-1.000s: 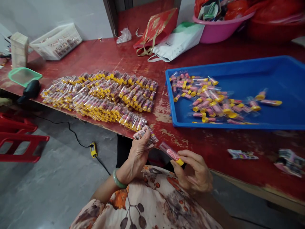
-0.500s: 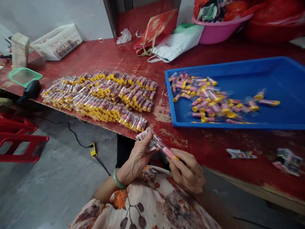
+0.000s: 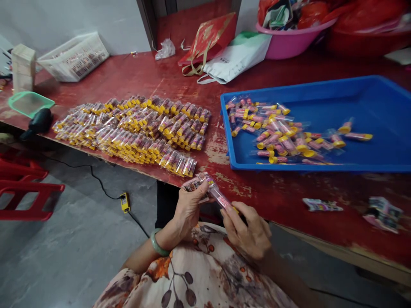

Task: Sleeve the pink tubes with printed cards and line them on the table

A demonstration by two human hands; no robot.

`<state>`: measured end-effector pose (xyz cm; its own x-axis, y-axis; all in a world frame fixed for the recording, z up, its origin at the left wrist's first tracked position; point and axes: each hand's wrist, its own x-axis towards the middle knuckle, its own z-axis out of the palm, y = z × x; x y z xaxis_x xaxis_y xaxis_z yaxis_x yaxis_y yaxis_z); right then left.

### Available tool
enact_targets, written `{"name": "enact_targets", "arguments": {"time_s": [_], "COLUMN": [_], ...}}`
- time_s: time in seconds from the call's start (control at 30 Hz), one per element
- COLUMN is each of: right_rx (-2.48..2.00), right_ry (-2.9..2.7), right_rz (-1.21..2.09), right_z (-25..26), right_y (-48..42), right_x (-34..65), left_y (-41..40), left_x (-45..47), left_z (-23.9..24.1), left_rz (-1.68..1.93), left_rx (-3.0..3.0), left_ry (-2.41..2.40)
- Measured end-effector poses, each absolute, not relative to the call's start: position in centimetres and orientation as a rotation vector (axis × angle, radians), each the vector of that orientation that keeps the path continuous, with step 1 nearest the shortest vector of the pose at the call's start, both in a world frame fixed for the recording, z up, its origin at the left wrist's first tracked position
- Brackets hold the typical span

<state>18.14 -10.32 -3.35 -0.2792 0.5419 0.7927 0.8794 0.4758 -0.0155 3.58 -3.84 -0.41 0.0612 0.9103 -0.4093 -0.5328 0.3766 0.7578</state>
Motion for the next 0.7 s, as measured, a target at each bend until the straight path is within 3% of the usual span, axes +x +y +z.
{"name": "enact_targets", "arguments": {"time_s": [0.2, 0.4, 0.7], "right_rx": [-1.188, -1.167, -1.169], "right_ry": [-1.748, -1.876, -1.874], "right_rz": [-0.354, -0.556, -0.559], "right_z": [-3.6, -3.6, -2.4], "right_y": [-10.2, -10.4, -10.2], "right_x": [17.4, 17.5, 17.3], "left_y": [-3.9, -4.1, -4.0], "left_x": [3.6, 3.9, 4.0], "left_z": [-0.8, -0.8, -0.1], "left_rz": [1.096, 1.162, 1.191], "left_rx": [0.448, 0.432, 0.399], "left_ry": [0.963, 0.973, 1.011]}}
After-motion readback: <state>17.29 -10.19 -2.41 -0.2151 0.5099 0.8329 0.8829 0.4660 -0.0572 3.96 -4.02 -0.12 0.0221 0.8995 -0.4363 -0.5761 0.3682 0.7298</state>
